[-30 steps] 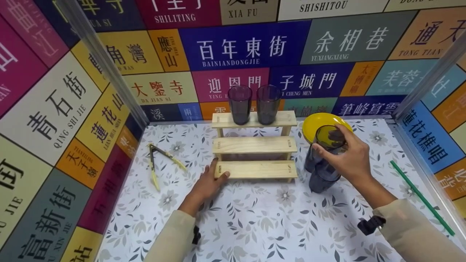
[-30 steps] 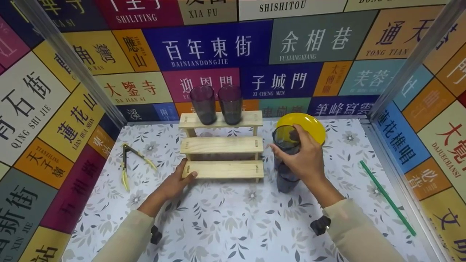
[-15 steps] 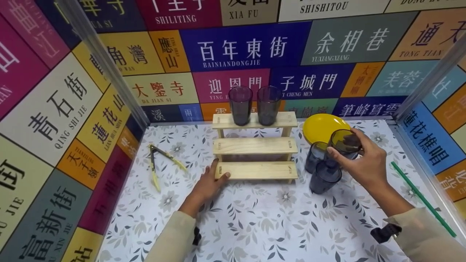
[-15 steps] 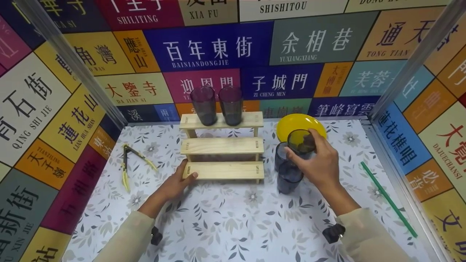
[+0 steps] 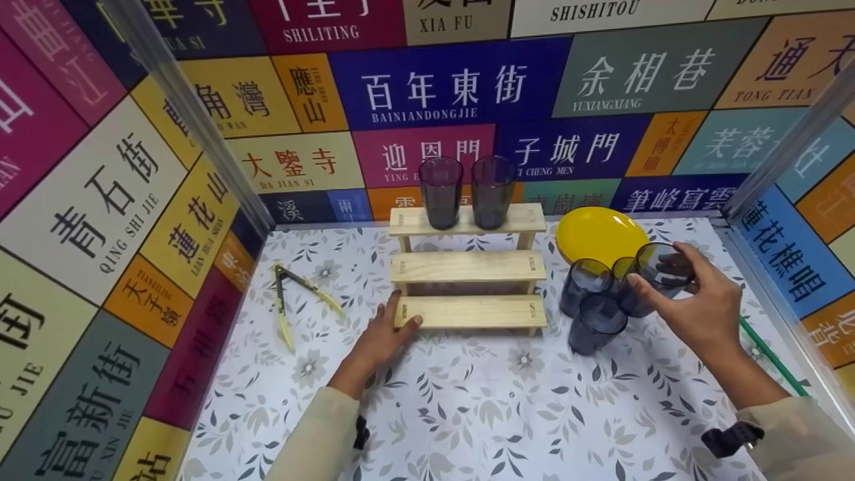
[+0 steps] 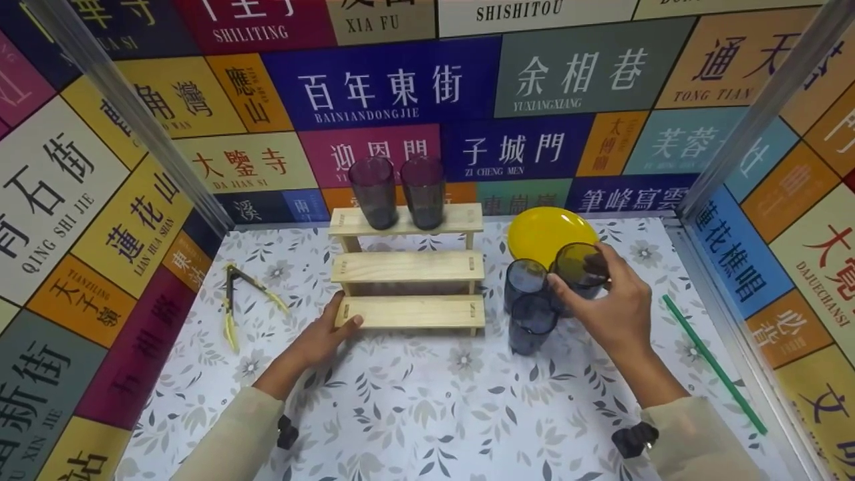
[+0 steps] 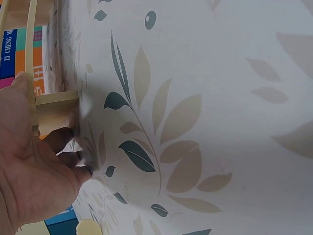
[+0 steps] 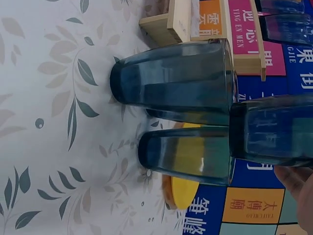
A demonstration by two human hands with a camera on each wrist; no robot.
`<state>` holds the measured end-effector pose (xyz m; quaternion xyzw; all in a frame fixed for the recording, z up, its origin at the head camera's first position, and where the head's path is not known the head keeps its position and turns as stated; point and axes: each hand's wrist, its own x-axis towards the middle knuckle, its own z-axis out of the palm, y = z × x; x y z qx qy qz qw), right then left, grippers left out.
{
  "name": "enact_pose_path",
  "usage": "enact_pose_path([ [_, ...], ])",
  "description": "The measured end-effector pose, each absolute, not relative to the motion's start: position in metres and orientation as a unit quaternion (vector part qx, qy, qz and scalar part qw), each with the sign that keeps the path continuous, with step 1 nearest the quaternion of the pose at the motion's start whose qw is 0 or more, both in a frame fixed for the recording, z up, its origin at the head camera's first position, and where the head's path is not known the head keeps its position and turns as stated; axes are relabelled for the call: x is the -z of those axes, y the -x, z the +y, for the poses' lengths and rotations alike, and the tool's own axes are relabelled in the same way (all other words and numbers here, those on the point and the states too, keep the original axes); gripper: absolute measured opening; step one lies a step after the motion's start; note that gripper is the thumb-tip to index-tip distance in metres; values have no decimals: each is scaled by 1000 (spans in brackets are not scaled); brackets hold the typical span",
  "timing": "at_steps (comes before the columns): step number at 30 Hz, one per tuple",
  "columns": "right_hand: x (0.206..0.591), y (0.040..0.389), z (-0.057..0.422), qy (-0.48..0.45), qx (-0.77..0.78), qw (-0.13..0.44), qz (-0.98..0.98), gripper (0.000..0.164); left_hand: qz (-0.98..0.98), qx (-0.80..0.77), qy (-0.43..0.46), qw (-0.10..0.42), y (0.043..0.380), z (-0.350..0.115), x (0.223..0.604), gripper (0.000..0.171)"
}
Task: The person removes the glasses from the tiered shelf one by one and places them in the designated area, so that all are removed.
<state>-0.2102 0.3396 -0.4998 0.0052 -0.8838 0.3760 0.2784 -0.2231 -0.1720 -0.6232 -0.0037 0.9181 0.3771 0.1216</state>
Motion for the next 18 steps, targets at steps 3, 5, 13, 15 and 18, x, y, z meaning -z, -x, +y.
enact_pose_path([
  [3,499,208,343,-6,-374,278,-885,83,917,-377,10,127,224,-172,623,91],
  [5,499,206,345,-8,-371,280,-885,83,916,-379,10,128,224,-172,624,91],
  [13,505,200,355,-27,-369,291,-882,86,917,-379,12,128,223,-172,623,91],
  [15,508,198,358,-26,-370,293,-881,88,916,-380,12,127,223,-172,623,91],
  [18,514,195,361,-16,-371,288,-883,88,915,-383,13,128,223,-172,623,92],
])
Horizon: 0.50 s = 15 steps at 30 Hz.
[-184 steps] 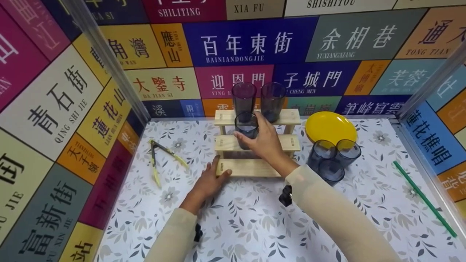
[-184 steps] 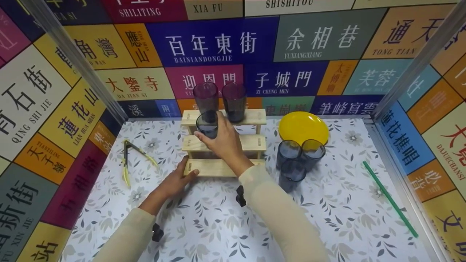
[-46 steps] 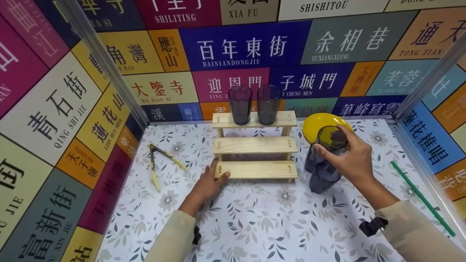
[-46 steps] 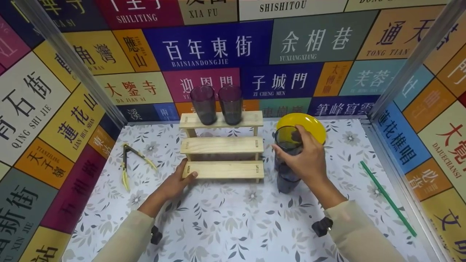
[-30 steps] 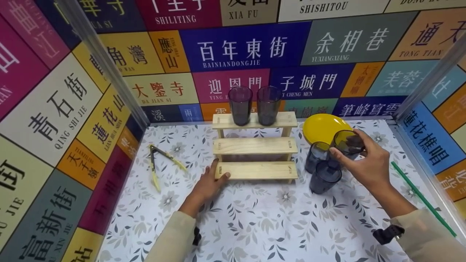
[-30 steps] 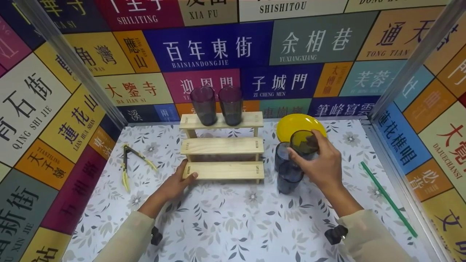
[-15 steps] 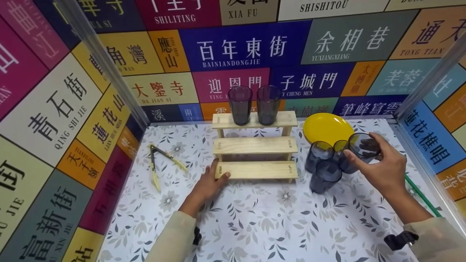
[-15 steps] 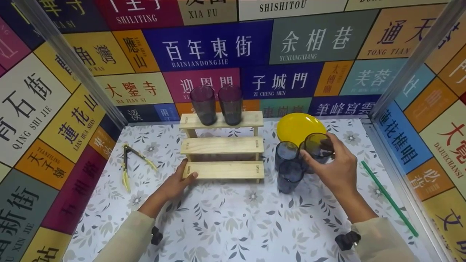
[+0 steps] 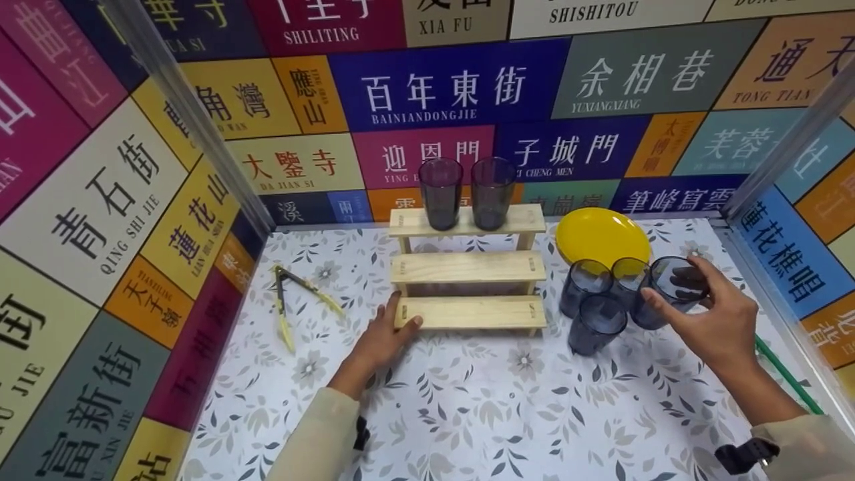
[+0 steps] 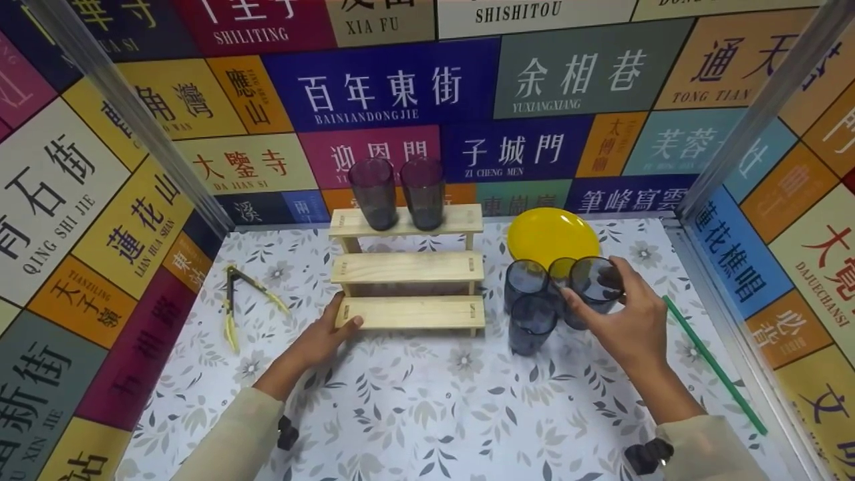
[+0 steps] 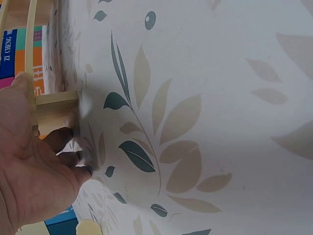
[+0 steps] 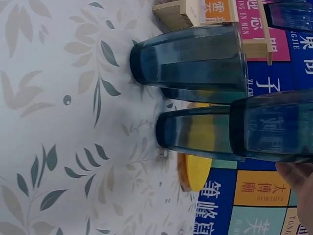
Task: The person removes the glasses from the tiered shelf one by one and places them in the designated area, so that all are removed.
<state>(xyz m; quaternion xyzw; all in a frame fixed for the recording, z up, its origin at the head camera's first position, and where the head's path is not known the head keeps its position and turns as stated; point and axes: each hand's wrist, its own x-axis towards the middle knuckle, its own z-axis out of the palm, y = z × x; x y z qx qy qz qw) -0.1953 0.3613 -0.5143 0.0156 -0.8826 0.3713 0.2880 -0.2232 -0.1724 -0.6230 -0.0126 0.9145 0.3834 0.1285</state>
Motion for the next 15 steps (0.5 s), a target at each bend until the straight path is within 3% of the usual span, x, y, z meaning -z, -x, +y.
enact_pose_path([
  [15,553,181,371,-11,-350,263,-899,86,917,-383,-8,111,221,-173,621,86],
])
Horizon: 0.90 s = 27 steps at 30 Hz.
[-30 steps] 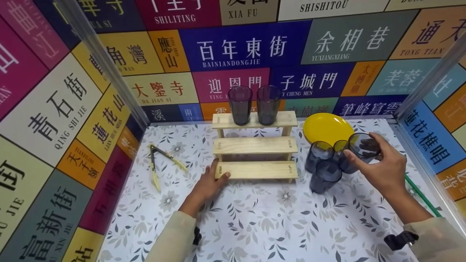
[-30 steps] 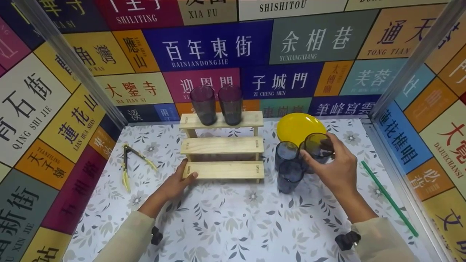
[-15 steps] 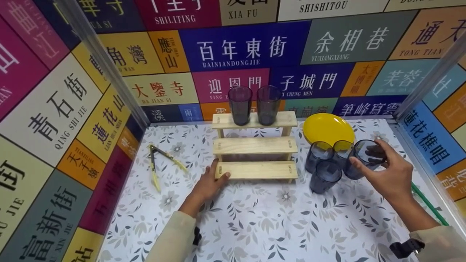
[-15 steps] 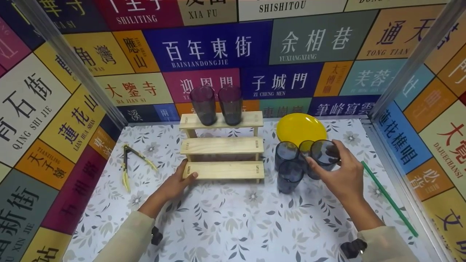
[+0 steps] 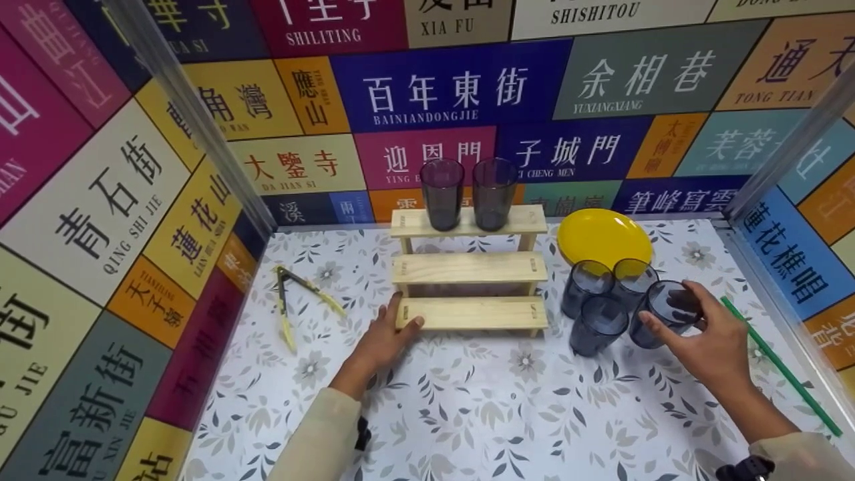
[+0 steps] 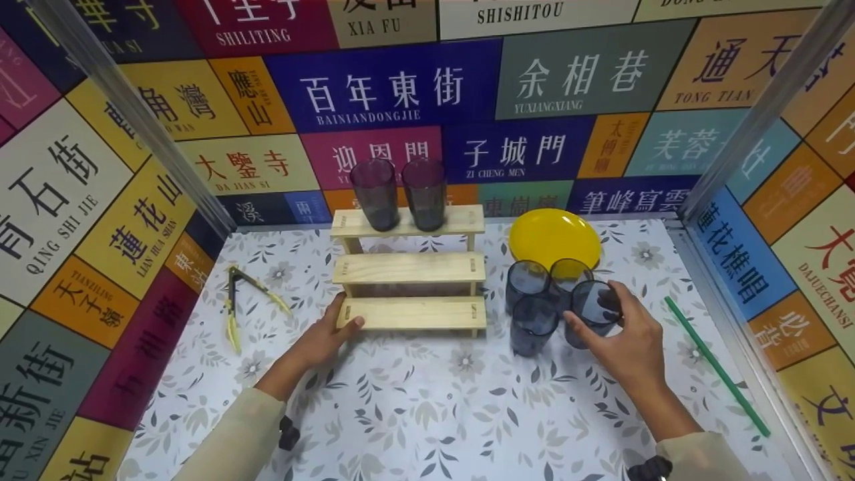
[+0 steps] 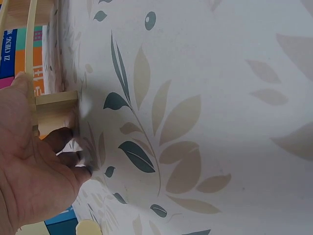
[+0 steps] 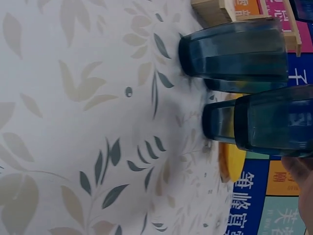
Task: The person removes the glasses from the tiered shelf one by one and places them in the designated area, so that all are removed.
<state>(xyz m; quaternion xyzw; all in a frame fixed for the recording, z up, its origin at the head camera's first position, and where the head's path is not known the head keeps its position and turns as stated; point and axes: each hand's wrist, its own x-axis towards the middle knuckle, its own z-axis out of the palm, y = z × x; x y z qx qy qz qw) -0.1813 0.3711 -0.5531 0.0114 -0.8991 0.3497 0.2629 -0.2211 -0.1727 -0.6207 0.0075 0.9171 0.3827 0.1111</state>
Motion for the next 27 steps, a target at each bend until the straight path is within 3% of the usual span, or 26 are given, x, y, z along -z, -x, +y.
enact_pose_path([
  [27,595,184,380,0,-342,139,-929,95,919,-375,-4,118,224,-173,625,88],
])
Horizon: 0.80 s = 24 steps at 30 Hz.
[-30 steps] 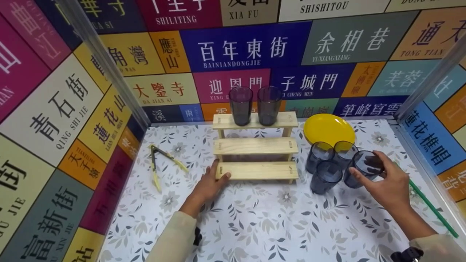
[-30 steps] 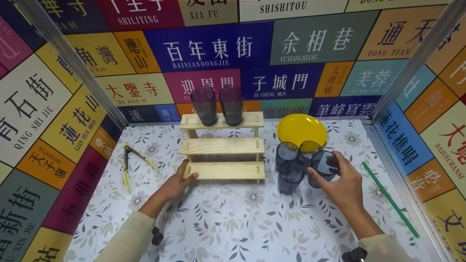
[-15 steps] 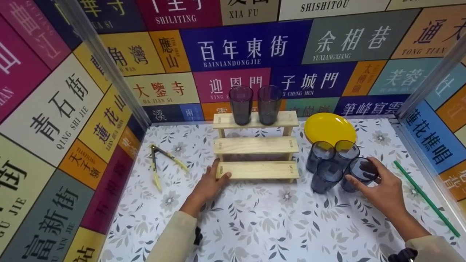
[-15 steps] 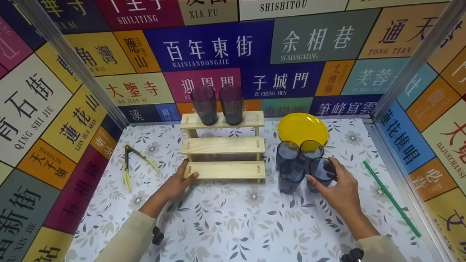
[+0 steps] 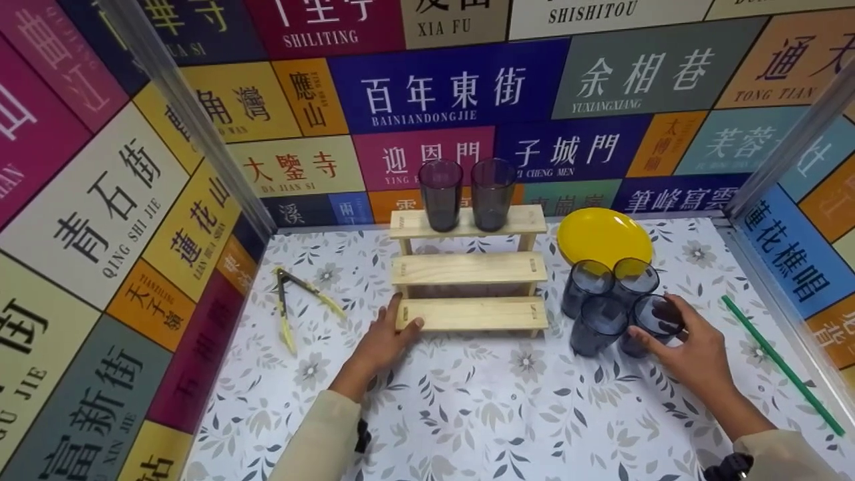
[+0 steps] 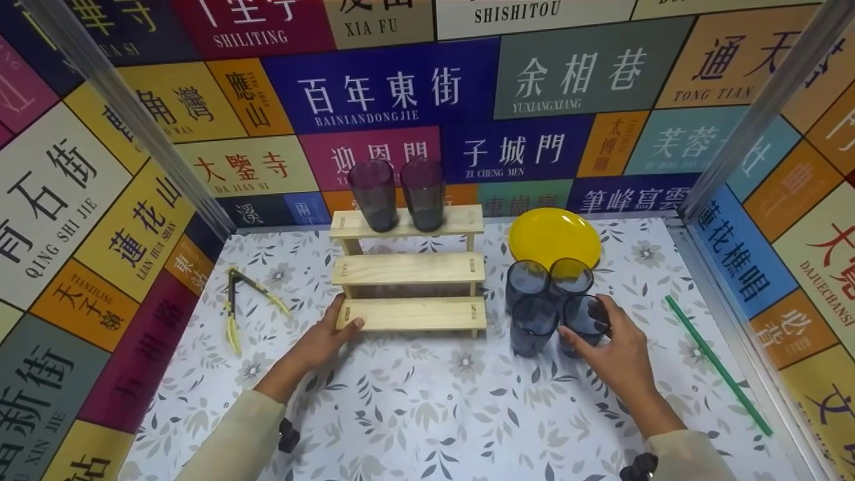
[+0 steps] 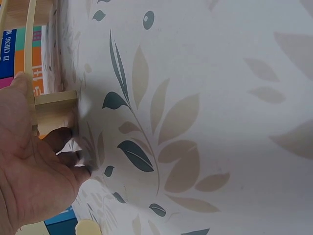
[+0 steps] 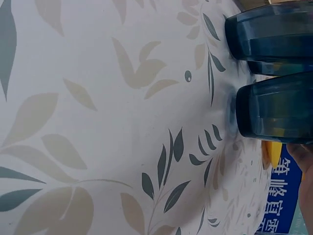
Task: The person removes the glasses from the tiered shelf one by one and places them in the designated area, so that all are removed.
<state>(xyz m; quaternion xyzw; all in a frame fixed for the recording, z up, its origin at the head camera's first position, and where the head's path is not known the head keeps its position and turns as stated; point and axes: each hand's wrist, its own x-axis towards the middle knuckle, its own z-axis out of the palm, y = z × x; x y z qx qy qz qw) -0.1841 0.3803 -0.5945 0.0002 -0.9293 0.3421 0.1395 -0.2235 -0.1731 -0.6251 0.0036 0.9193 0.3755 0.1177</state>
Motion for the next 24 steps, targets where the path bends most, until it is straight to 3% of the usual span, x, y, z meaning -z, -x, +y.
enact_pose_path([
  [24,608,189,382,-29,-363,159,-918,97,920,-372,1,123,224,-174,627,90],
])
